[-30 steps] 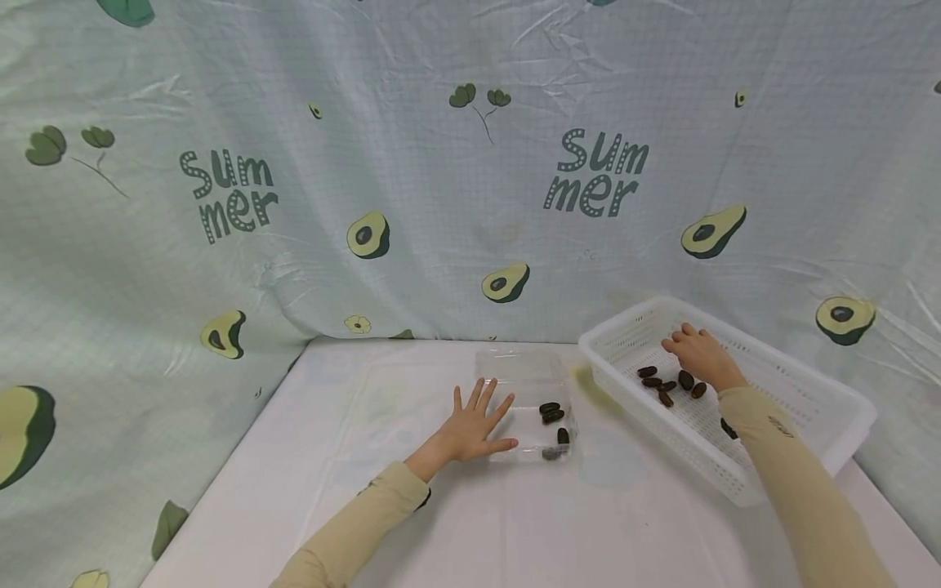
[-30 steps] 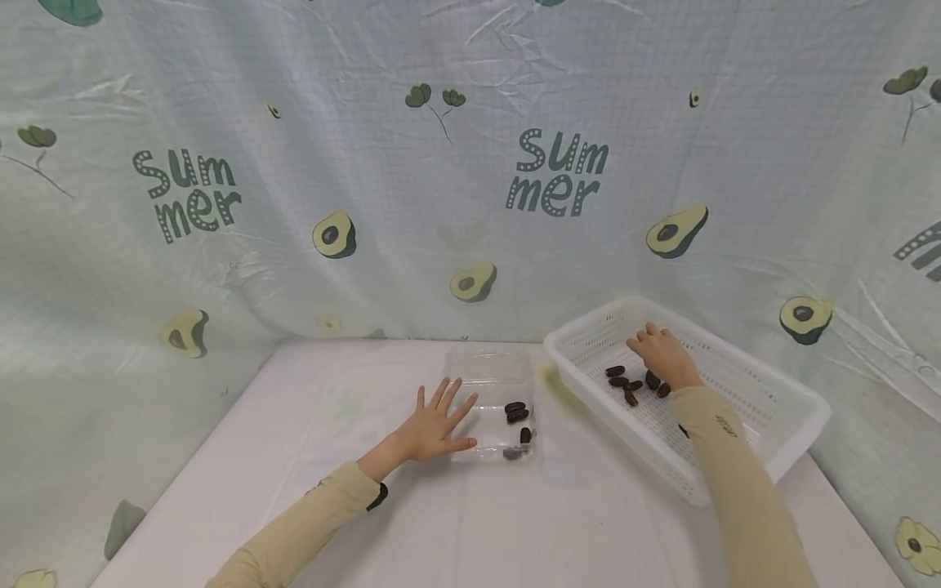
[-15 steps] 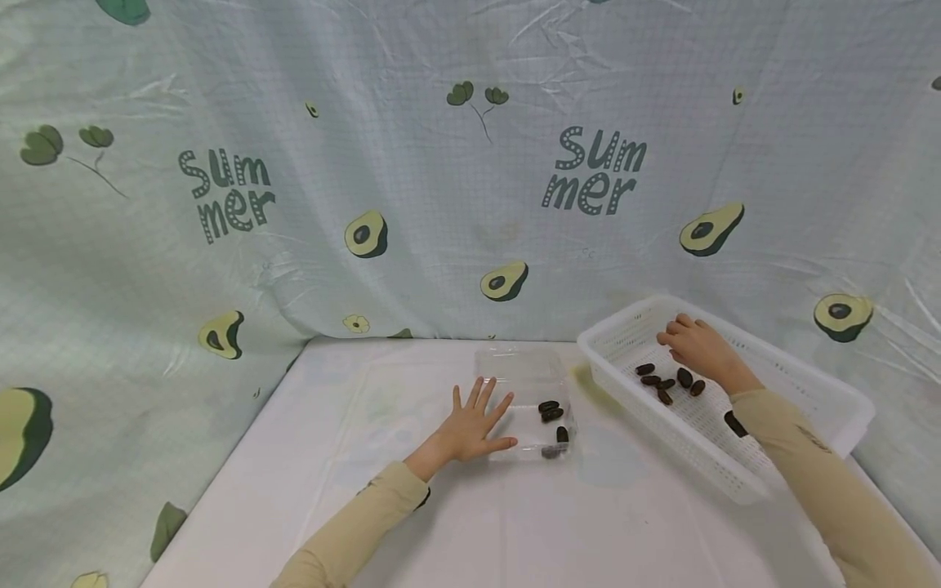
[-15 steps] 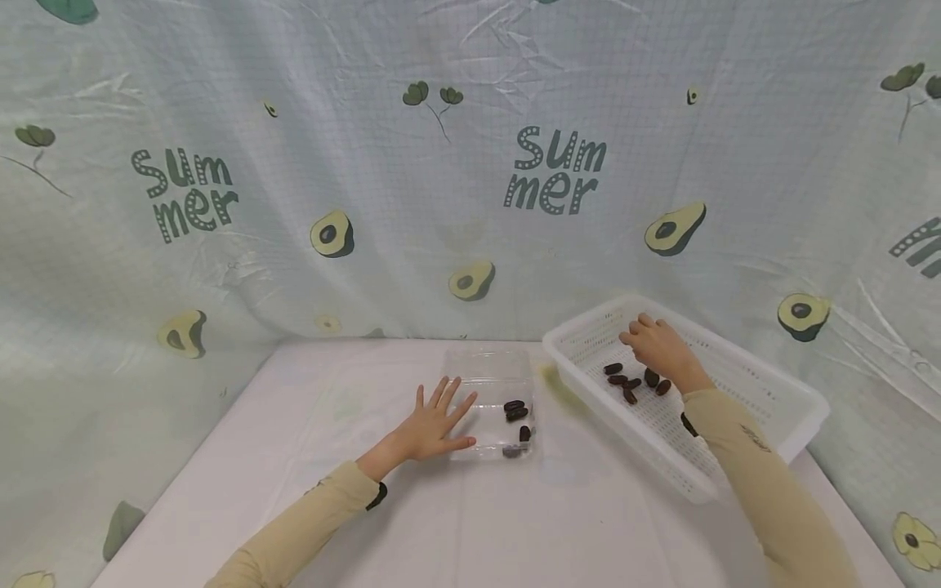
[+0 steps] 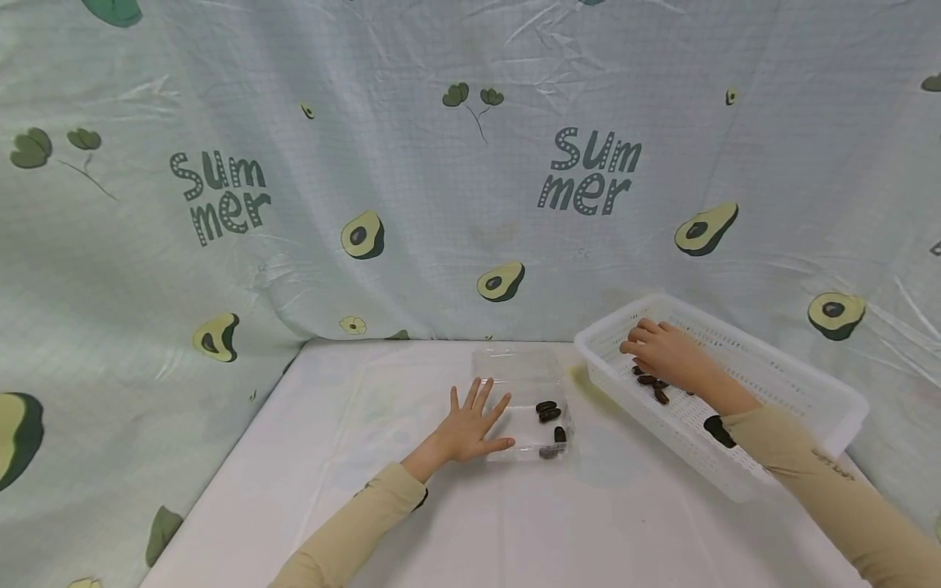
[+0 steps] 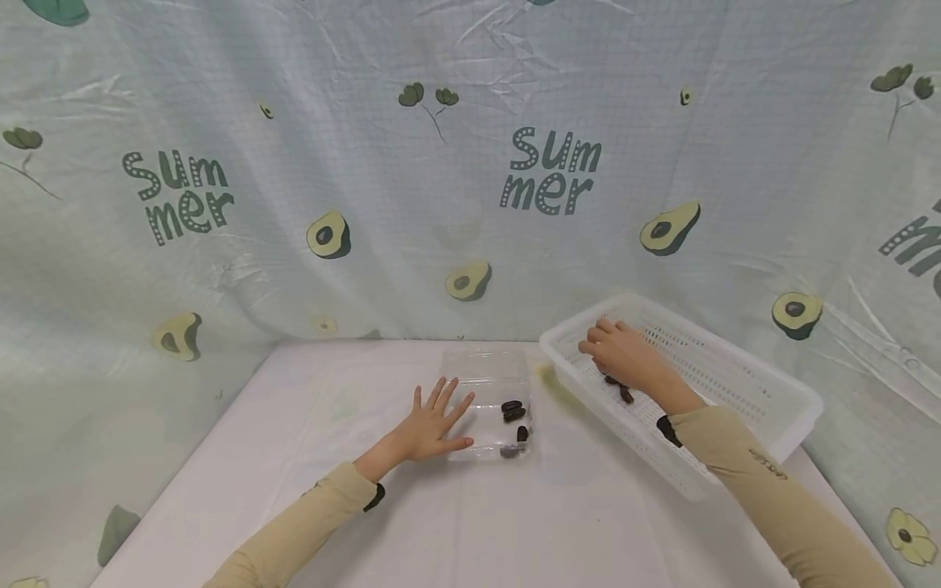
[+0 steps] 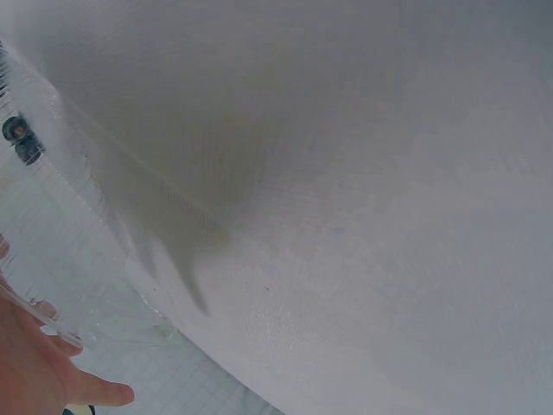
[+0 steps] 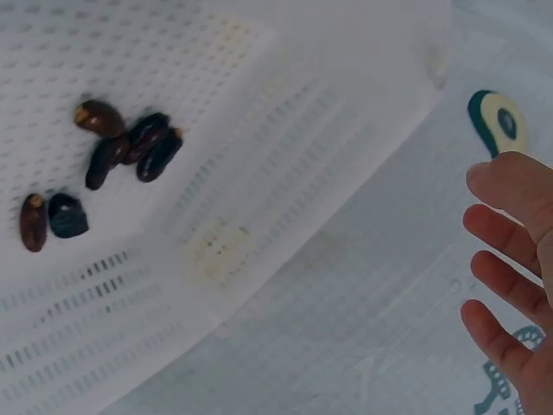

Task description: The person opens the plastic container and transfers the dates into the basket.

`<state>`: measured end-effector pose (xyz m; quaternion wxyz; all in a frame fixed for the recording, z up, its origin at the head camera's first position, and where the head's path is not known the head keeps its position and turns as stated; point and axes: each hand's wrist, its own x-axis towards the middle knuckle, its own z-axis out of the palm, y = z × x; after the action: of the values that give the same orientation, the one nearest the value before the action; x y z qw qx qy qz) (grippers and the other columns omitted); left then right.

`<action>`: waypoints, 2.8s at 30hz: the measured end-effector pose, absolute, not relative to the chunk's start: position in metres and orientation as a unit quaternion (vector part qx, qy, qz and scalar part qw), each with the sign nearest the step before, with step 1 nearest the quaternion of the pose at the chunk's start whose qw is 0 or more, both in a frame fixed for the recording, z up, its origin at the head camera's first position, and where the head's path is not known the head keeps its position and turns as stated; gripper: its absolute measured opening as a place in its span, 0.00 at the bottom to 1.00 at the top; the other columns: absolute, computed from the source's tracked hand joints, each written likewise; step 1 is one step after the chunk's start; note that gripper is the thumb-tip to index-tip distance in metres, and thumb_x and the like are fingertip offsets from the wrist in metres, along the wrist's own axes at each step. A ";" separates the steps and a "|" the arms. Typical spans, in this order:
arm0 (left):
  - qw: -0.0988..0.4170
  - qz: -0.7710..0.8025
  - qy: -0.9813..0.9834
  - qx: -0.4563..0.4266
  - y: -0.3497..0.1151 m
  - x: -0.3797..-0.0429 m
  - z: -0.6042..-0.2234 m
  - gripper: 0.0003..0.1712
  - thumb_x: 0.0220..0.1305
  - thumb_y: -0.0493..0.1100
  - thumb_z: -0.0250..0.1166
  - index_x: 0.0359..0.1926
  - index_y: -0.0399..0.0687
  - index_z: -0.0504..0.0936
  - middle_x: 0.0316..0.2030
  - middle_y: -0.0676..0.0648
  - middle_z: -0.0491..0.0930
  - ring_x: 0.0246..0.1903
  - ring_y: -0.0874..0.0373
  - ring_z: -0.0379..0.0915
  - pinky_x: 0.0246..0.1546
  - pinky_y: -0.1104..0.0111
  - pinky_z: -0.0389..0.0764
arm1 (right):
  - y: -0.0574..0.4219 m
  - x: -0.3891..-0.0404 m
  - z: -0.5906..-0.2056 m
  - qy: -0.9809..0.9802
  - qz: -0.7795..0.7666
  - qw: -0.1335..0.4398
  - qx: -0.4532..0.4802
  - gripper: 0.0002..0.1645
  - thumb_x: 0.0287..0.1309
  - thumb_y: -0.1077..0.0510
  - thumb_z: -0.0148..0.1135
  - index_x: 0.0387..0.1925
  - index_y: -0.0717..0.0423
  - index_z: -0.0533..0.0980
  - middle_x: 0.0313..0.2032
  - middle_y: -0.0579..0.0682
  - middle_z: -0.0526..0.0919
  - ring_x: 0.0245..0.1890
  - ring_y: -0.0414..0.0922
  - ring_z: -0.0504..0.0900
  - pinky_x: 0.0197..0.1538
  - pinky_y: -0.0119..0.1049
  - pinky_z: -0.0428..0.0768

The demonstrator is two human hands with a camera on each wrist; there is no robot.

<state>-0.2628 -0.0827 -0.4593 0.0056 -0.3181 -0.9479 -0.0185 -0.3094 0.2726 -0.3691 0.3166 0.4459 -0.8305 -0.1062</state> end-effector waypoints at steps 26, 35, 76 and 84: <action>0.006 -0.013 -0.952 -0.307 -0.081 -0.263 -0.460 0.44 0.61 0.70 0.42 0.70 0.53 0.45 0.69 0.35 0.39 0.69 0.38 0.31 0.57 0.35 0.43 | 0.173 -0.283 -0.414 -0.783 -0.169 0.296 0.520 0.14 0.43 0.52 0.69 0.33 0.44 0.75 0.33 0.41 0.76 0.33 0.40 0.69 0.32 0.32 0.66; 0.006 -0.015 -0.951 -0.308 -0.080 -0.262 -0.460 0.44 0.61 0.68 0.44 0.70 0.52 0.45 0.69 0.35 0.39 0.68 0.37 0.33 0.57 0.35 0.44 | 0.154 -0.290 -0.435 -0.792 -0.222 0.248 0.512 0.13 0.46 0.47 0.67 0.35 0.43 0.76 0.33 0.41 0.77 0.34 0.40 0.70 0.32 0.31 0.68; 0.022 -0.020 -0.949 -0.315 -0.082 -0.263 -0.463 0.45 0.60 0.71 0.39 0.70 0.51 0.47 0.69 0.34 0.41 0.68 0.36 0.36 0.56 0.34 0.46 | 0.135 -0.303 -0.464 -0.831 -0.251 0.188 0.459 0.04 0.53 0.53 0.60 0.31 0.41 0.79 0.27 0.39 0.79 0.28 0.38 0.68 0.28 0.30 0.63; 0.028 -0.007 -0.948 -0.317 -0.082 -0.264 -0.465 0.47 0.58 0.74 0.33 0.70 0.52 0.46 0.69 0.34 0.41 0.68 0.36 0.37 0.56 0.34 0.47 | 0.136 -0.303 -0.464 -0.817 -0.247 0.208 0.478 0.04 0.52 0.53 0.60 0.32 0.41 0.79 0.27 0.40 0.78 0.28 0.39 0.69 0.28 0.30 0.65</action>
<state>-0.2638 -0.0824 -0.4649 0.0279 -0.3168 -0.9481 -0.0072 -0.3029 0.1357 -0.4635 0.2081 0.4780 -0.8168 -0.2470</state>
